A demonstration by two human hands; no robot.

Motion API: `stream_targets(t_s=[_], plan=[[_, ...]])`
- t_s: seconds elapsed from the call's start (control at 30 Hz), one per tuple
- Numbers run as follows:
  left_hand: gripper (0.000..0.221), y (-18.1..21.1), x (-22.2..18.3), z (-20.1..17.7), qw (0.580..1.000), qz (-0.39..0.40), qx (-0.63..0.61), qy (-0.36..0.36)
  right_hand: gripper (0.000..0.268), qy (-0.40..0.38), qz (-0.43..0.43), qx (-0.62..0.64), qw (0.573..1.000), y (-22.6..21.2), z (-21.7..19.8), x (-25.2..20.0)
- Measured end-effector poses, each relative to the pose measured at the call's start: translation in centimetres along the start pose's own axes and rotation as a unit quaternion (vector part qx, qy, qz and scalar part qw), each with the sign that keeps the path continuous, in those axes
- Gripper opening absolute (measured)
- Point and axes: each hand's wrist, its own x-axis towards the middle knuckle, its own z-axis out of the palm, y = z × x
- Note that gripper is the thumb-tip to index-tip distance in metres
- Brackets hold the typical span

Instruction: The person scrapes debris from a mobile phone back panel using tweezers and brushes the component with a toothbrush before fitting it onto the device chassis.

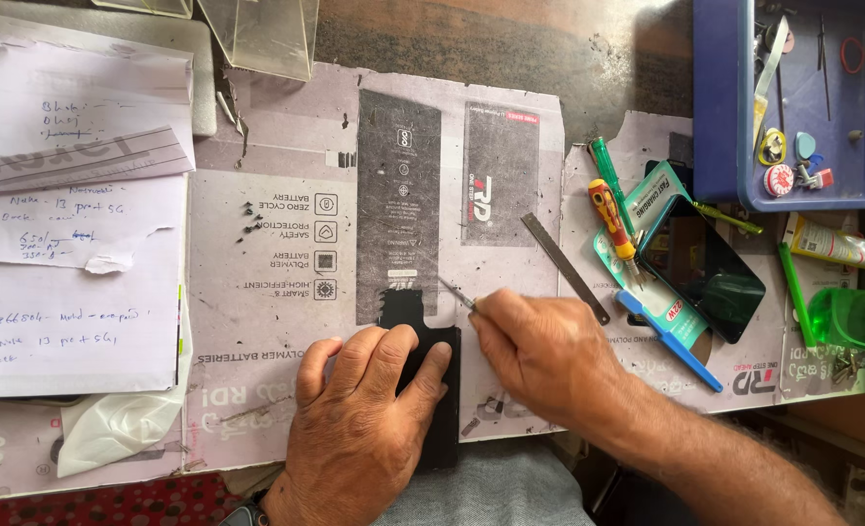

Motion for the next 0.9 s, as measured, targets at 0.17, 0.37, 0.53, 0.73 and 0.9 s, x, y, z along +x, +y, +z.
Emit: stream_targets(t_s=[0.17,0.37,0.53,0.73,0.9], plan=[[0.033,-0.1,-0.1,0.0,1.000,-0.002,-0.006,0.005,0.011,-0.002,-0.032,0.016,0.999,-0.4,0.9,-0.1],[0.035,-0.2,0.1,-0.3,1.000,0.001,-0.015,-0.003,0.017,-0.008,0.059,0.001,0.998,-0.3,0.8,-0.6],[0.036,-0.2,0.0,-0.5,0.999,0.000,-0.036,-0.004,0.012,0.022,0.035,0.023,0.999,-0.4,1.0,-0.6],[0.034,-0.2,-0.1,-0.9,0.998,0.007,-0.055,0.034,0.010,-0.024,-0.092,-0.007,0.995,-0.9,0.5,-0.8],[0.031,0.1,-0.2,-1.3,0.999,0.019,-0.016,0.045,0.009,0.024,-0.127,-0.047,0.991,-0.5,1.1,0.4]])
